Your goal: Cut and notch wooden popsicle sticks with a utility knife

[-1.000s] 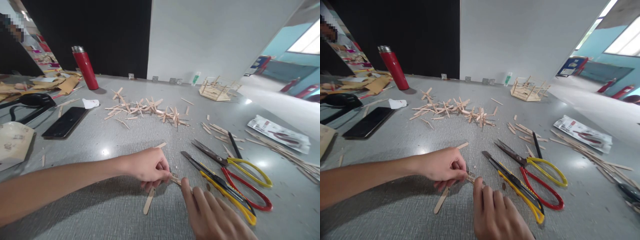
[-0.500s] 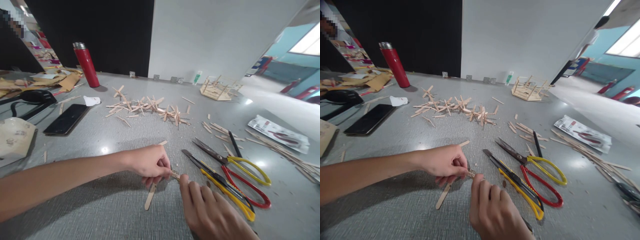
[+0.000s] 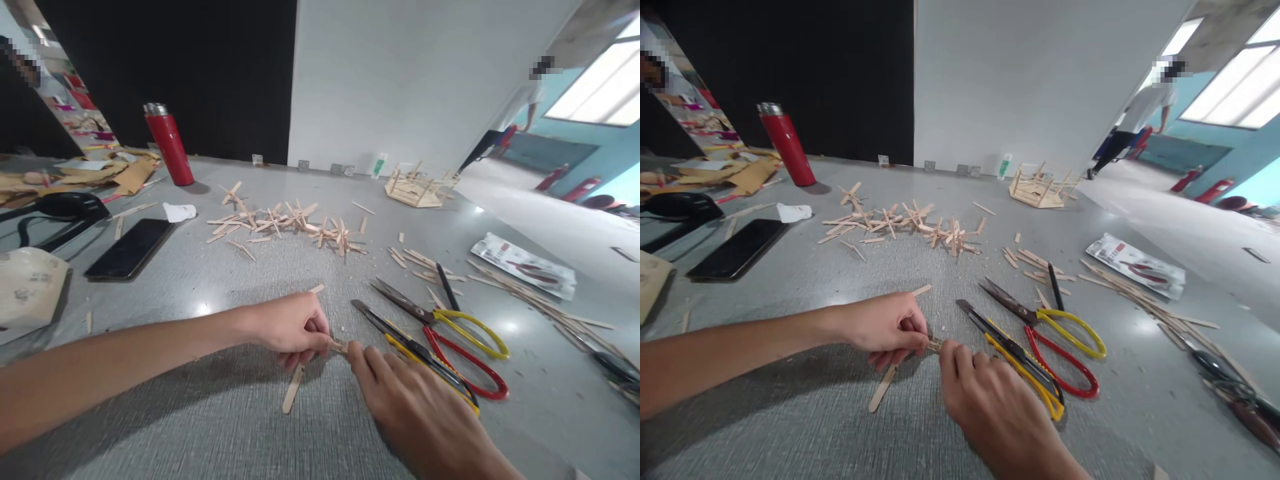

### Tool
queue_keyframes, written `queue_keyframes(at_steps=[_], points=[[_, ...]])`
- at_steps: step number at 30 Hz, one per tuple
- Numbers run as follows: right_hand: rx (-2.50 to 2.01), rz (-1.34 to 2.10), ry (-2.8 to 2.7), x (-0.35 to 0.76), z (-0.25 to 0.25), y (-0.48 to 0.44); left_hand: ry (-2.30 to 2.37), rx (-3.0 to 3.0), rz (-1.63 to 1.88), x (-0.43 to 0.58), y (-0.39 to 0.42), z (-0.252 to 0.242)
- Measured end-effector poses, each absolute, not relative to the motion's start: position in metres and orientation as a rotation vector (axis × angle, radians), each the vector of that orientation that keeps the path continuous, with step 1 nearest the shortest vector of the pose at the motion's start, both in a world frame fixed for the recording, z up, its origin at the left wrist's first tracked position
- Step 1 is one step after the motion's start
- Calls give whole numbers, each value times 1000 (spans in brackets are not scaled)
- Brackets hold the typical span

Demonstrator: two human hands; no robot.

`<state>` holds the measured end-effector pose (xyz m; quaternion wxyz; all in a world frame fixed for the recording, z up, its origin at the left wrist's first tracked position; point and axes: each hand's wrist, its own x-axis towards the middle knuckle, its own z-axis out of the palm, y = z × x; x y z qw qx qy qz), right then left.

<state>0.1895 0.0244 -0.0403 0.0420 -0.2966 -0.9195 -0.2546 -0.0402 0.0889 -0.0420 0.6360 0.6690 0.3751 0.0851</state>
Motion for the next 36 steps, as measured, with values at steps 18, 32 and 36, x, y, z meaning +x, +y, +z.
queue_keyframes(at_steps=[18, 32, 36], points=[[-1168, 1689, -2035, 210, -4, 25, 791, 1618, 310, -43, 58, 34], [-999, 2052, -1716, 209, -6, 24, 706, 1475, 339, -44, 54, 30], [-1006, 2064, -1747, 211, -8, 25, 696, 1444, 342, -42, 53, 29]])
